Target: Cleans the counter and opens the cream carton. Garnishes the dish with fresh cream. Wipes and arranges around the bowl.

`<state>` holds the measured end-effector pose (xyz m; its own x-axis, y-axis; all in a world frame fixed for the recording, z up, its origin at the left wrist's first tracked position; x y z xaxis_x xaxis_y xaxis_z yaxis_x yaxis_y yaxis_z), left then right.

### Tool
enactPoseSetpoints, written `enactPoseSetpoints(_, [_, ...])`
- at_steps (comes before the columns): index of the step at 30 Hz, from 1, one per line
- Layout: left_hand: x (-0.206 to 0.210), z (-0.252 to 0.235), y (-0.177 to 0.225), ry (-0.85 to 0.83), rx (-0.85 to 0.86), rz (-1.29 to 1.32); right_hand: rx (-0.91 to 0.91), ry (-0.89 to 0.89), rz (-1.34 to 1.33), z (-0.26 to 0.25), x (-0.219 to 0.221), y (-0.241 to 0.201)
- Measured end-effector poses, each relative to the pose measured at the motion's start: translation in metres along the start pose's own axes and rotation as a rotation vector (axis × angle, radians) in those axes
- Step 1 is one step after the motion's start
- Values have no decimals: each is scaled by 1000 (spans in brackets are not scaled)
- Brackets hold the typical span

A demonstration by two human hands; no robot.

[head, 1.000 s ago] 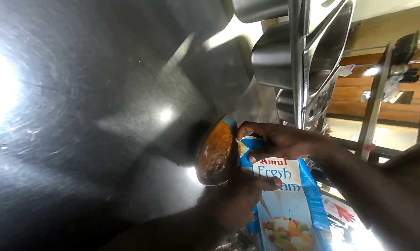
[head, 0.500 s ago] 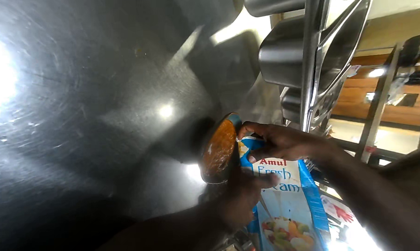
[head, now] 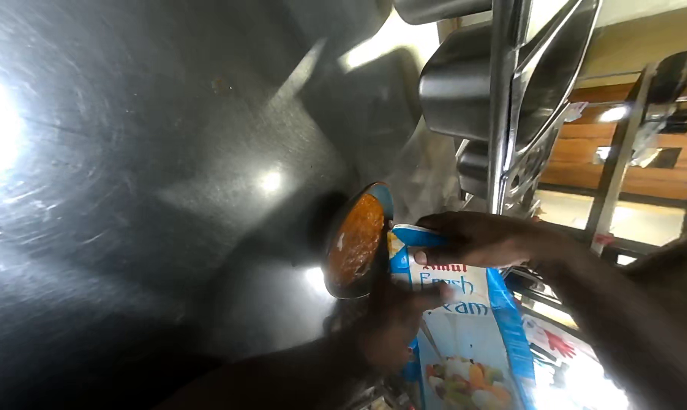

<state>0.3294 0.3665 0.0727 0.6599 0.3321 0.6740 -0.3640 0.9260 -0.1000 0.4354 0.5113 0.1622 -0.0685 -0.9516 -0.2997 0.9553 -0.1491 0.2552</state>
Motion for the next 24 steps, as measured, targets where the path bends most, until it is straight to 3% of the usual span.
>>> enactPoseSetpoints(7, [-3,-2,-8,10,4,36,-13,-27,-106,1,8,1])
enactPoseSetpoints(17, [0,-3,-7,-17,-13,-9,44,101,-27,-2,15,-7])
enactPoseSetpoints(24, [0,-3,-13,-3,-70,16,71,80,53,-6,20,-12])
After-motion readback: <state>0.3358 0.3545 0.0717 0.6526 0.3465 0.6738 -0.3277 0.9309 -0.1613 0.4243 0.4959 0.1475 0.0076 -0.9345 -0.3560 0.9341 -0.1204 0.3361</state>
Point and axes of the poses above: each hand's wrist, its own z-axis away from the middle knuckle, its own x-axis out of the palm, y = z × x, the point moved 1 cm from there along -z, towards the middle knuckle, and after that the axes turned 12 degrees about y, right-handed, at the moved point
